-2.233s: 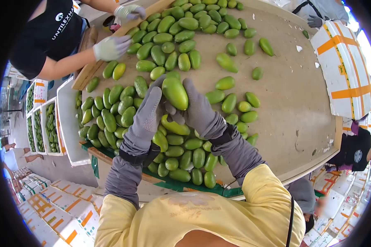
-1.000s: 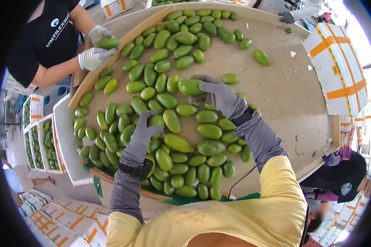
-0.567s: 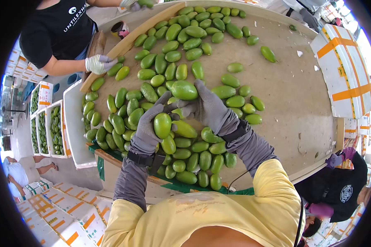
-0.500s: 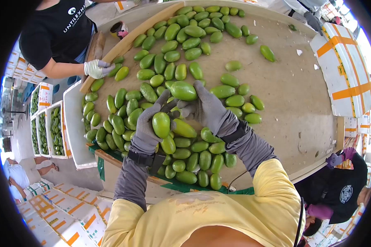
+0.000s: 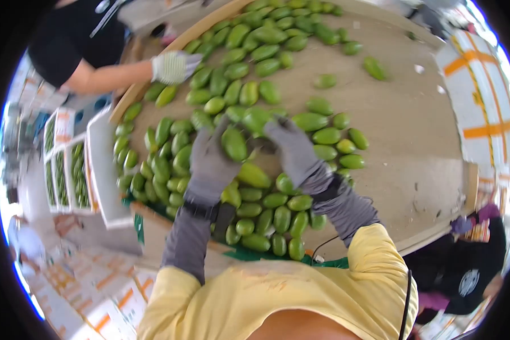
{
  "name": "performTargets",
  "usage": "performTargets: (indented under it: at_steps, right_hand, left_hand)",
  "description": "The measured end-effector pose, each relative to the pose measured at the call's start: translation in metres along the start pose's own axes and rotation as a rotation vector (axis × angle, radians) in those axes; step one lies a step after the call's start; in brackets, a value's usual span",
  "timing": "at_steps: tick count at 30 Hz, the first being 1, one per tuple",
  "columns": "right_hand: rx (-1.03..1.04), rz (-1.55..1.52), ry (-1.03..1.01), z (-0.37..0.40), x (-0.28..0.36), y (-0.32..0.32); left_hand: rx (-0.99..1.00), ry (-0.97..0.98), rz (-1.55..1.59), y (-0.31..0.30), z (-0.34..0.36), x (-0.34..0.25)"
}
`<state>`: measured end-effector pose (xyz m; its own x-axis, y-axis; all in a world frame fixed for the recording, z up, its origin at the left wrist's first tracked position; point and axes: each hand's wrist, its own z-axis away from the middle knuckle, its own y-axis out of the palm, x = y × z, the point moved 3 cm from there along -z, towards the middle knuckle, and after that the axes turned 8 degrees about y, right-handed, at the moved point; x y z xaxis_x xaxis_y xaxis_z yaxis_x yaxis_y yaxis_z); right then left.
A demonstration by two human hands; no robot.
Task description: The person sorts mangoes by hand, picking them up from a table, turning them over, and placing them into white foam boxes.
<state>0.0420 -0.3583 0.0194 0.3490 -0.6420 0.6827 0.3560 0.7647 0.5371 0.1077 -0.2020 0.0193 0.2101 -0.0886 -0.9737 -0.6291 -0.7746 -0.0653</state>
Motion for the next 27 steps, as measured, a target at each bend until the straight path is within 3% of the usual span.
performTargets:
  at_steps: [2,4,6,7,8,9,11,13,15,17,21,23,26,27]
  right_hand:
    - [-0.166,0.200,-0.182,-0.004,-0.009,-0.002]
    - [-0.223,0.485,-0.368,0.005,-0.016,0.007]
    - [-0.221,0.622,-0.421,0.011,-0.004,0.010]
    - [-0.153,0.801,-0.560,0.010,0.005,0.011]
    - [-0.076,0.980,-0.693,0.008,0.013,0.010]
    - [-0.221,1.061,-0.761,-0.001,0.025,-0.006]
    - [-0.441,1.221,-0.689,-0.040,0.060,-0.063]
    - [-0.791,1.351,-0.643,-0.069,0.108,-0.137]
    - [-0.988,1.521,-0.322,-0.082,0.169,-0.209]
    - [-1.342,1.689,-0.073,-0.086,0.203,-0.262]
    - [-1.320,1.363,0.045,-0.106,0.232,-0.300]
    - [-1.151,1.652,-0.139,-0.129,0.231,-0.267]
    - [-1.027,1.550,-0.223,-0.160,0.215,-0.244]
    - [-1.072,1.460,-0.277,-0.166,0.204,-0.232]
  left_hand:
    - [-0.107,-0.166,0.097,-0.009,-0.001,0.036]
    - [-0.354,-0.388,0.922,-0.005,0.011,0.050]
    - [-0.352,-0.474,1.065,0.015,-0.001,0.007]
    - [-0.400,-0.554,1.184,0.021,-0.002,-0.007]
    - [-0.380,-0.559,1.187,0.017,0.004,0.007]
    - [-0.322,-0.530,1.225,0.007,0.009,0.030]
    - [-0.314,-0.569,1.206,0.000,0.013,0.038]
    - [-0.327,-0.594,1.205,-0.005,0.016,0.043]
    - [-0.388,-0.674,1.177,-0.010,0.021,0.047]
    - [-0.441,-0.714,1.126,-0.017,0.029,0.058]
    - [-0.477,-0.750,1.049,-0.030,0.044,0.071]
    - [-0.517,-0.764,1.049,-0.029,0.043,0.074]
    - [-0.473,-0.766,1.001,-0.027,0.040,0.081]
    - [-0.477,-0.776,1.001,-0.028,0.041,0.081]
